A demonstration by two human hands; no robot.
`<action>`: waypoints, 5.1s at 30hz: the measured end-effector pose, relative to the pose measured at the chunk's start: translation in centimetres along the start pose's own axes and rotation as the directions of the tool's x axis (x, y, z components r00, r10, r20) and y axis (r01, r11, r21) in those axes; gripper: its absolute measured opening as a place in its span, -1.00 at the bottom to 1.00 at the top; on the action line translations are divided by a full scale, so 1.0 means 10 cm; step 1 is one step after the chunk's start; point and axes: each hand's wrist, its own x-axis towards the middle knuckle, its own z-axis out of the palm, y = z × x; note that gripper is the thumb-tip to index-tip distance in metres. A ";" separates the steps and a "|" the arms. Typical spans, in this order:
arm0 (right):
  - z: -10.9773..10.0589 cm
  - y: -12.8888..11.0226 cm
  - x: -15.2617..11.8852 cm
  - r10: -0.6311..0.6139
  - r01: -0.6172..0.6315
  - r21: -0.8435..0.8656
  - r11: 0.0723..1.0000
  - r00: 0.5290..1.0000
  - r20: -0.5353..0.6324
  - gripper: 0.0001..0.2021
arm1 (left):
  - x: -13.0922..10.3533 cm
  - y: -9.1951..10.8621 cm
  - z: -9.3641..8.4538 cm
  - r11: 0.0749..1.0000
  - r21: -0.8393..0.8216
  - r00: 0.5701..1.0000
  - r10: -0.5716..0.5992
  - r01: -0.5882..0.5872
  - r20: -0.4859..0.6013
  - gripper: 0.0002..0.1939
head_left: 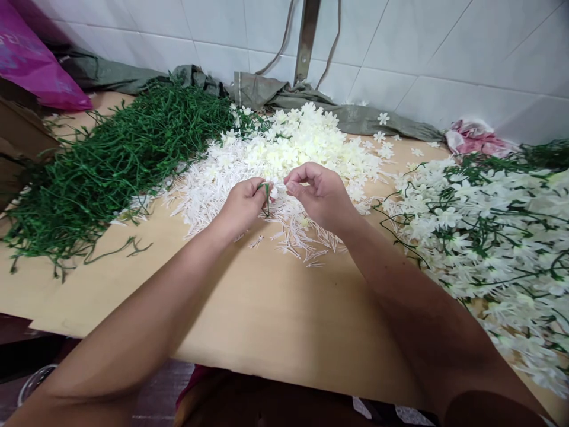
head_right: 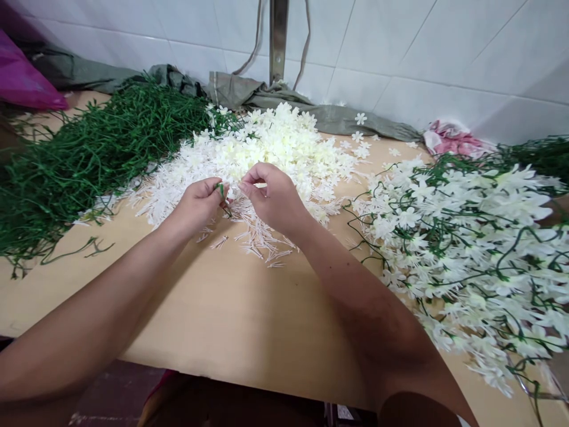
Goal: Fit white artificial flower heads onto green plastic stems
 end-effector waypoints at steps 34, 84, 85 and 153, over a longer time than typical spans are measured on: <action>0.05 0.12 -0.06 -0.345 0.322 -0.540 0.778 0.937 0.061 -0.89 | -0.03 -0.02 0.02 0.986 -0.169 0.998 0.000 0.010 0.062 -0.89; 0.06 0.21 0.00 0.247 -0.267 0.519 0.812 0.963 0.108 -0.72 | -0.04 -0.05 0.01 0.938 -0.311 0.989 -0.142 0.150 0.050 -0.50; 0.06 0.20 0.00 0.237 -0.260 0.518 0.815 0.965 0.112 -0.72 | -0.04 -0.03 0.01 0.931 -0.331 0.987 -0.154 0.158 0.037 -0.50; 0.12 0.14 -0.06 0.161 -0.139 0.387 0.911 0.987 -0.024 -0.66 | -0.07 0.03 -0.07 0.993 -0.093 0.997 0.070 -0.069 0.007 -0.92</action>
